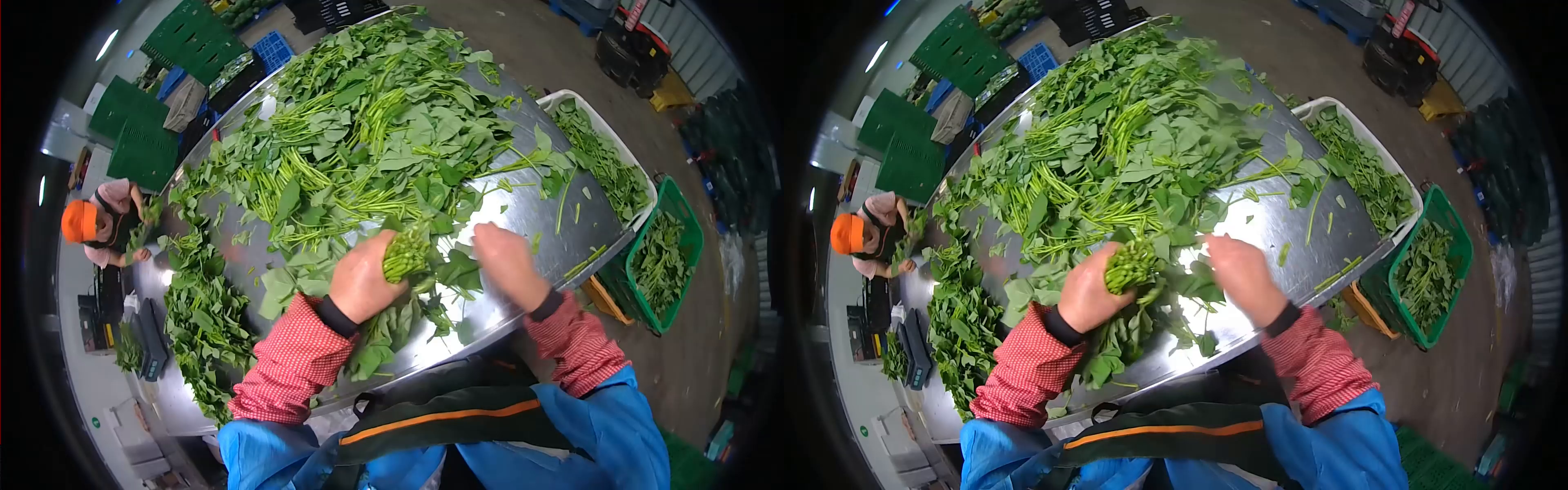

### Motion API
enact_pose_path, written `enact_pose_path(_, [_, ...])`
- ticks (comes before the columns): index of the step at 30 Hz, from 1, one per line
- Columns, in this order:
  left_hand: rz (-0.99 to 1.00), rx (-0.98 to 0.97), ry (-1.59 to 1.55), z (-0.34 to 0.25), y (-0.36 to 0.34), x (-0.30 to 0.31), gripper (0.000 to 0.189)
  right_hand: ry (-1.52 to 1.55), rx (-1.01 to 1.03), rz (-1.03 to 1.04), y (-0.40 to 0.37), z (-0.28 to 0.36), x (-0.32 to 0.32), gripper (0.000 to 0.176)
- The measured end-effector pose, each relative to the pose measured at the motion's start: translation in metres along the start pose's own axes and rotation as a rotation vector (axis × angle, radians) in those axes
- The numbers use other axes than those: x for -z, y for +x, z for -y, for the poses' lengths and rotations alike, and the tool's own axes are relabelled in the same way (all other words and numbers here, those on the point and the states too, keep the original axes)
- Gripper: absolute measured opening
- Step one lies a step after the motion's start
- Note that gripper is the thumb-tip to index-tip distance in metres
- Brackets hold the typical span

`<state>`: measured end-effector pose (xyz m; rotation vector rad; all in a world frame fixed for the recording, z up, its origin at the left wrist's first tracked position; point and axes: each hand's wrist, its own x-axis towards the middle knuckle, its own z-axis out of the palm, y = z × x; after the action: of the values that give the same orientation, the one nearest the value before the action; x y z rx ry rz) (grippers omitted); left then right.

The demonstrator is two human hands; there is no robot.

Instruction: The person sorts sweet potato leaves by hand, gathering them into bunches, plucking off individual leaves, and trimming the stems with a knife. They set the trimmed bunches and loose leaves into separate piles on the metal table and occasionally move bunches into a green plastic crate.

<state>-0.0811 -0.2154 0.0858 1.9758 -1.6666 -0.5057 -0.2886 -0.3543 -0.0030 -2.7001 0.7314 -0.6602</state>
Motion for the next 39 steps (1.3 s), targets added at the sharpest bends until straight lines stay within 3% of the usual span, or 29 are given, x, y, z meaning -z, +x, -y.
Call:
enact_pose_path(1, [-0.03,-0.037,0.001,0.004,-0.002,0.008,0.043,-0.006,-0.13,0.095,-0.018,-0.029,-0.011,0.008])
enact_pose_path(2, [-0.067,-0.01,-0.012,0.013,-0.006,0.014,0.043,0.064,-0.334,0.039,-0.031,-0.041,-0.011,0.008])
enact_pose_path(6, [-0.337,-0.002,-0.339,0.044,-0.02,0.029,0.062,-0.109,-0.467,0.076,-0.055,-0.08,0.014,0.013])
enact_pose_path(7, [-0.511,-0.09,-0.434,0.047,-0.016,0.029,0.058,-0.14,-0.452,0.055,-0.057,-0.088,0.016,0.014])
enact_pose_path(9, [-0.712,0.078,-0.609,0.055,-0.018,0.028,0.052,-0.203,-0.419,0.011,-0.054,-0.101,0.02,0.017])
enact_pose_path(13, [-1.043,0.125,-0.701,0.074,-0.028,0.002,0.035,-0.442,-0.276,0.048,-0.04,-0.084,0.031,0.03])
enact_pose_path(14, [-0.98,0.174,-0.804,0.068,-0.039,-0.01,0.041,-0.445,-0.255,0.038,-0.038,-0.078,0.029,0.033])
enact_pose_path(15, [-0.725,0.288,-0.794,0.086,-0.059,-0.027,0.061,-0.447,-0.233,0.03,-0.035,-0.073,0.027,0.036])
enact_pose_path(17, [-0.725,0.253,-0.658,0.065,-0.092,-0.052,0.107,-0.367,-0.226,0.038,-0.032,-0.062,0.02,0.039])
enact_pose_path(18, [-0.57,0.252,-0.1,0.079,-0.124,-0.065,0.112,-0.285,-0.242,0.054,-0.032,-0.057,0.013,0.04])
enact_pose_path(19, [-0.276,0.335,-0.07,0.075,-0.147,-0.061,0.112,-0.204,-0.261,0.072,-0.032,-0.052,0.005,0.04])
enact_pose_path(21, [-0.005,0.222,0.082,0.076,-0.181,-0.053,0.106,-0.041,-0.337,0.162,-0.029,-0.036,-0.006,0.042])
enact_pose_path(23, [-0.103,0.253,-0.109,0.081,-0.194,-0.043,0.102,0.191,-0.527,0.336,-0.016,-0.003,-0.01,0.045])
enact_pose_path(24, [-0.153,0.267,-0.203,0.085,-0.201,-0.04,0.1,0.239,-0.519,0.361,-0.012,0.011,-0.016,0.048])
enact_pose_path(27, [-0.48,0.595,-0.405,0.105,-0.194,-0.053,0.089,0.314,-0.524,0.458,-0.004,0.056,-0.037,0.058])
enact_pose_path(29, [-0.487,0.681,-0.405,0.105,-0.175,-0.067,0.087,0.285,-0.522,0.483,0.001,0.086,-0.052,0.06])
enact_pose_path(31, [-0.444,0.689,-0.285,0.11,-0.157,-0.084,0.081,0.383,-0.384,0.471,0.003,0.099,-0.08,0.057])
enact_pose_path(33, [-0.495,0.73,-0.619,0.129,-0.149,-0.102,0.069,0.597,-0.317,0.441,0.012,0.103,-0.09,0.052])
enact_pose_path(35, [-0.609,0.683,-0.893,0.109,-0.138,-0.076,0.057,0.926,-0.323,0.401,0.025,0.107,-0.086,0.046])
enact_pose_path(36, [-0.66,0.644,-1.077,0.104,-0.137,-0.06,0.055,1.086,-0.345,0.339,0.044,0.119,-0.05,0.042])
enact_pose_path(37, [-0.709,0.599,-1.259,0.103,-0.138,-0.047,0.053,0.944,-0.315,0.395,0.057,0.103,-0.034,0.041])
enact_pose_path(38, [-0.714,0.553,-1.448,0.111,-0.142,-0.042,0.049,0.975,-0.48,0.476,0.065,0.085,-0.024,0.047])
enact_pose_path(39, [-0.673,0.559,-1.529,0.11,-0.146,-0.033,0.036,0.782,-0.436,0.426,0.073,0.06,-0.025,0.056])
